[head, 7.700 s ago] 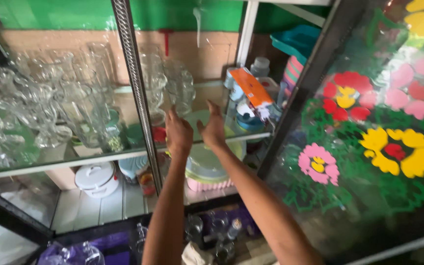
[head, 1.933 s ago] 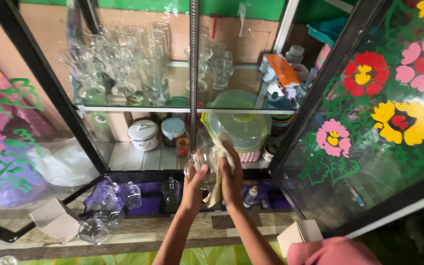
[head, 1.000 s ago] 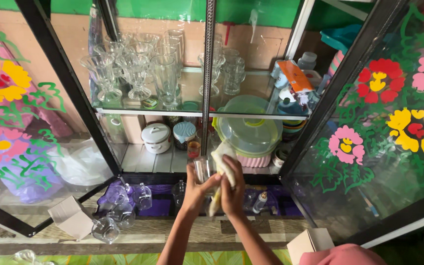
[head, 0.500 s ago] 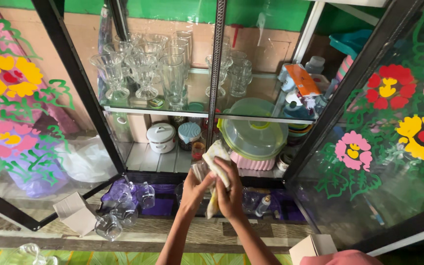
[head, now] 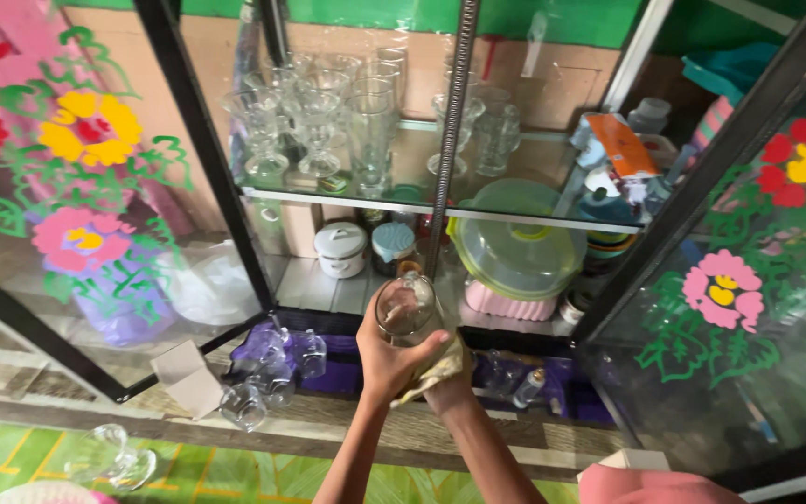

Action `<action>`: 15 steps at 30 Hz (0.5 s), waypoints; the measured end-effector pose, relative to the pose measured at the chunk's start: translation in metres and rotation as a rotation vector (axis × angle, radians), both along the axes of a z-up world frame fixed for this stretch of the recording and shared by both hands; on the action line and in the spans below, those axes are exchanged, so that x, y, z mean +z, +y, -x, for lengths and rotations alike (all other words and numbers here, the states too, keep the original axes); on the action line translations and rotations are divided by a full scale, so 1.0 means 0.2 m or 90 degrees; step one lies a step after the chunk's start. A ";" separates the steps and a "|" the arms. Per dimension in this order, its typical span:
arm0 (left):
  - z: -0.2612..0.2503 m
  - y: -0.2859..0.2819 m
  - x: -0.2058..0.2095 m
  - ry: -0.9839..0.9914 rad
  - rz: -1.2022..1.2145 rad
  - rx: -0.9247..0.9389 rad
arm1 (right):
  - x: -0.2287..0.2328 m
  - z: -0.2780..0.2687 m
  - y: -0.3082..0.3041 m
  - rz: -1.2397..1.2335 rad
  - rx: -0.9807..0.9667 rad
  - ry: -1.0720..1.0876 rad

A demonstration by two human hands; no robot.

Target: The person wipes glass cups and a small bowl using a cloth, then places the items back onto the glass shelves of a cabinet.

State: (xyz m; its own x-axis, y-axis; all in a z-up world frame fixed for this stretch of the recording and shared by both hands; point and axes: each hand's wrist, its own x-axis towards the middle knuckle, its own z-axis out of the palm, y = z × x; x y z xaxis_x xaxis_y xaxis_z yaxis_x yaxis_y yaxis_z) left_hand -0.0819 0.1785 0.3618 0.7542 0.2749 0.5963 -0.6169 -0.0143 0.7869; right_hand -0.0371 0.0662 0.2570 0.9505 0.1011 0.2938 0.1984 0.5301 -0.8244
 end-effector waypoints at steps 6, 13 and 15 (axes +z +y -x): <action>0.12 0.19 0.17 -0.033 -0.154 0.221 | 0.31 0.09 0.11 -0.042 -0.081 0.039; 0.15 0.31 0.10 -0.005 -0.331 0.363 | 0.53 0.18 0.18 0.362 -0.276 -0.460; 0.12 0.37 0.10 -0.056 -0.439 0.388 | 0.54 0.17 0.24 0.429 -0.229 -0.534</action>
